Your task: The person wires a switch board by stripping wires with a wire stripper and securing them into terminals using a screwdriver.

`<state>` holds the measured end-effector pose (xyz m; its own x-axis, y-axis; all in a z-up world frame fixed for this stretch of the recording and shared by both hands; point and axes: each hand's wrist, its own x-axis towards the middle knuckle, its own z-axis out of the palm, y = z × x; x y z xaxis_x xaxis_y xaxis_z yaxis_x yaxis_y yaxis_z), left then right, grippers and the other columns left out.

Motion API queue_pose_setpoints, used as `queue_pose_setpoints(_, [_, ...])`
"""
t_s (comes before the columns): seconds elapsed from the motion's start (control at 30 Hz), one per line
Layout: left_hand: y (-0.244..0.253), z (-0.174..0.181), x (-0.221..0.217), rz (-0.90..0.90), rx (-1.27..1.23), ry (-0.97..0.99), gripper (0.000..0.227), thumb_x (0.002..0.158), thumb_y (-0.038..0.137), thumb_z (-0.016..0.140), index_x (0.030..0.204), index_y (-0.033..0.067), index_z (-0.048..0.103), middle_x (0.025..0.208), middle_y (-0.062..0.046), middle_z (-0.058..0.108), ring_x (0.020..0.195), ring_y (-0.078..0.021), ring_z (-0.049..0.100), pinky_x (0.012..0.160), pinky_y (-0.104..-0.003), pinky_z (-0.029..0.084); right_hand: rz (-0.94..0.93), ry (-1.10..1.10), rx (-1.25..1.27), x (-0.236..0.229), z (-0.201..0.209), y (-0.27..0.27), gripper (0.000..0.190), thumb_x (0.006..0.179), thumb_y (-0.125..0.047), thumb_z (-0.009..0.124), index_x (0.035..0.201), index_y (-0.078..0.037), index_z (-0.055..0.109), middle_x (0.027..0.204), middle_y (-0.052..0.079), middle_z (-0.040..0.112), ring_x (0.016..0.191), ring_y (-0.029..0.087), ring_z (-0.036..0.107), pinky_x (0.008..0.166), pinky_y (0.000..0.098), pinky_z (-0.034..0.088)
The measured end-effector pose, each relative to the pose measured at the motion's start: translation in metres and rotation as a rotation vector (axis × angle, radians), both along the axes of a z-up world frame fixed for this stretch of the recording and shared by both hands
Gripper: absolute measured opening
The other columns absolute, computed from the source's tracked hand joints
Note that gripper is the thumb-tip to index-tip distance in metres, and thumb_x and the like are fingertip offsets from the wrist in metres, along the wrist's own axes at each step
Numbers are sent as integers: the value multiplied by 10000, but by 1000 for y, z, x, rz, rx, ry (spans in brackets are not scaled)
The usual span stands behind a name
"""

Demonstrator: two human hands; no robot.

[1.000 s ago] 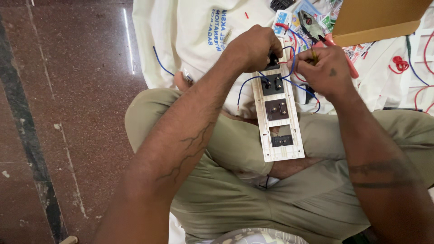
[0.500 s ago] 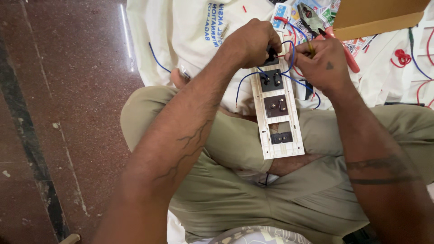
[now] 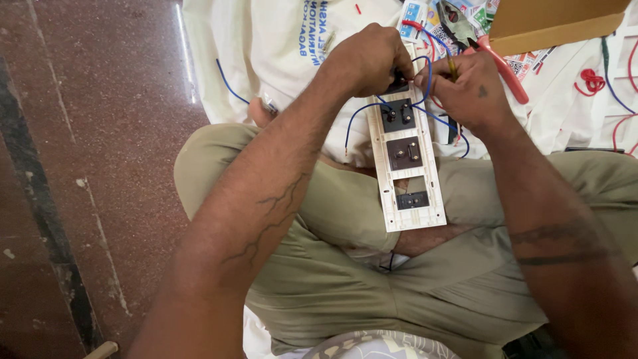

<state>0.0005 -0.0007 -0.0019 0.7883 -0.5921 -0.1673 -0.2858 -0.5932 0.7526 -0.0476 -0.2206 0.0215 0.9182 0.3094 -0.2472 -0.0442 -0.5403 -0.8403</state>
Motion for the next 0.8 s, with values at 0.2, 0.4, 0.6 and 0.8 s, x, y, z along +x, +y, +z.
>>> queue_pose_setpoints(0.2, [1,-2,-1,36,8,-25,307,708,55,779,931,257,838,942,-53,778,870,-265,729,762,-404,574,-183,245,108,0,-3,6,206,974,-191,749,892,-3,743,662,-81,560,550,6,411,486,222,300])
queue_pose_setpoints(0.4, [-1,-6,0,53,42,-14,334,707,41,766,931,277,843,933,-57,778,879,-264,731,763,-404,582,-134,279,143,-1,-3,6,234,974,-225,765,856,-28,723,671,-79,551,554,3,388,478,226,272])
queue_pose_setpoints(0.6, [-3,-8,-2,56,39,-14,340,687,41,773,920,279,839,936,-51,778,908,-268,721,753,-411,579,-162,313,123,-5,-5,7,326,1002,-286,774,839,-26,666,682,-81,539,565,6,392,486,227,288])
queue_pose_setpoints(0.8, [-3,-3,3,49,73,30,398,684,10,744,947,295,832,977,-45,771,918,-259,719,748,-404,582,-155,213,-207,1,37,5,237,966,-240,718,1106,-49,721,673,-42,568,537,59,479,462,244,380])
